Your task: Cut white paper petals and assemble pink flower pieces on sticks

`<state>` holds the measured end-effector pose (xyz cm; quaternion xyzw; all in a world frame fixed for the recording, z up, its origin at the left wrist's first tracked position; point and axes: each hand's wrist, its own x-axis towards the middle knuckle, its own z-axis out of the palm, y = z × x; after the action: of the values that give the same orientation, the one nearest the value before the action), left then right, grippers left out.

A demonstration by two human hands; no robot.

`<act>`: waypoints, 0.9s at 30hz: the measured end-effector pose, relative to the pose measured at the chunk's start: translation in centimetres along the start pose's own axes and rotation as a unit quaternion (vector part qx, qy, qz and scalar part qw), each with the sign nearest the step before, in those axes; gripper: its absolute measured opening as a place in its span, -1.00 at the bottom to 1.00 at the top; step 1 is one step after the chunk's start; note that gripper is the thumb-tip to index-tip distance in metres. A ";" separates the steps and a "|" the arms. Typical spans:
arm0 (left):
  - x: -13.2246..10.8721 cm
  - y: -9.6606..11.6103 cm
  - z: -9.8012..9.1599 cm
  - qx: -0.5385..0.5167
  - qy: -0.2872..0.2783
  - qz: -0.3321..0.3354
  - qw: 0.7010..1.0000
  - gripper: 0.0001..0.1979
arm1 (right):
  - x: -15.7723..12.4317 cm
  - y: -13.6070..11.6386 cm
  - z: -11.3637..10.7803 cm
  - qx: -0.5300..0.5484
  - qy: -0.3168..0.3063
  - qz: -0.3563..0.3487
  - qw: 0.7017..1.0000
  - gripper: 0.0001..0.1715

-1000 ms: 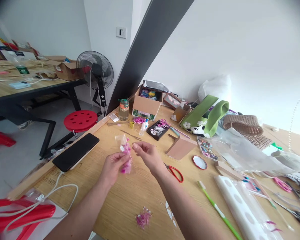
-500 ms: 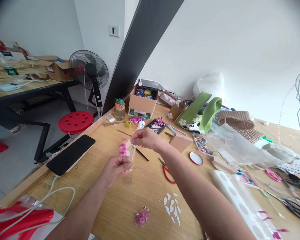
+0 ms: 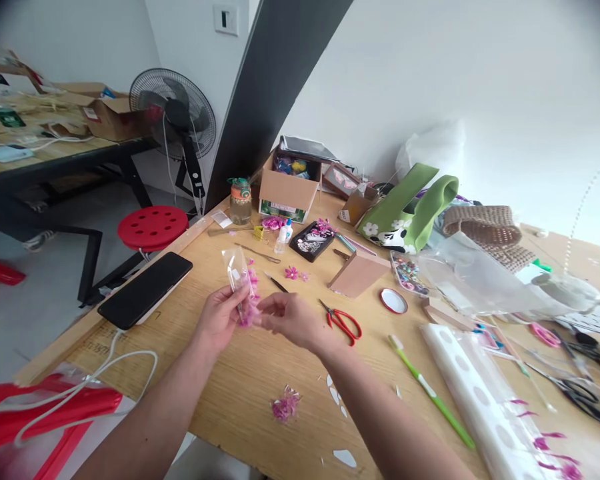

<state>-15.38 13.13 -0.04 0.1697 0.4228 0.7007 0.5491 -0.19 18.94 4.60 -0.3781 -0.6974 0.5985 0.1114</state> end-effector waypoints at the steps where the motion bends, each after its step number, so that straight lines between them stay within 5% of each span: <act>1: 0.0 0.0 0.0 -0.005 0.003 -0.002 1.000 -0.69 | -0.3 0.5 0.5 0.006 0.000 -0.003 1.000 -0.66; 5: 0.0 0.2 0.2 -0.009 -0.003 -0.011 1.000 -0.60 | -1.1 0.7 1.6 -0.078 0.103 -0.040 0.991 -0.89; 7: -0.2 0.2 0.4 0.011 -0.011 -0.013 1.000 -0.52 | -1.5 0.4 1.6 -0.202 0.188 -0.105 0.955 -0.87; 9: -0.3 0.1 0.5 0.049 -0.029 -0.035 0.998 -0.46 | -1.8 0.2 1.5 -0.362 0.254 -0.182 0.879 -0.78; 12: -0.6 -0.1 0.5 0.090 -0.084 -0.085 0.989 -0.43 | -2.2 0.6 1.6 -0.568 0.272 -0.256 0.733 -0.70; 15: -0.6 -0.5 0.3 0.097 -0.127 -0.083 0.984 -0.49 | -2.2 1.2 2.2 -0.640 0.258 -0.284 0.665 -0.75; 18: -0.6 -0.7 0.3 0.094 -0.110 -0.073 0.987 -0.61 | -2.0 1.7 2.8 -0.624 0.255 -0.289 0.680 -0.79; 27: -0.6 -0.4 0.6 0.042 -0.073 -0.075 0.994 -0.67 | -1.9 2.1 3.0 -0.435 0.262 -0.267 0.819 -0.78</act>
<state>-14.52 12.79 0.13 0.2109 0.4221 0.6253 0.6216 0.11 15.47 2.45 -0.3292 -0.9032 0.0575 0.2692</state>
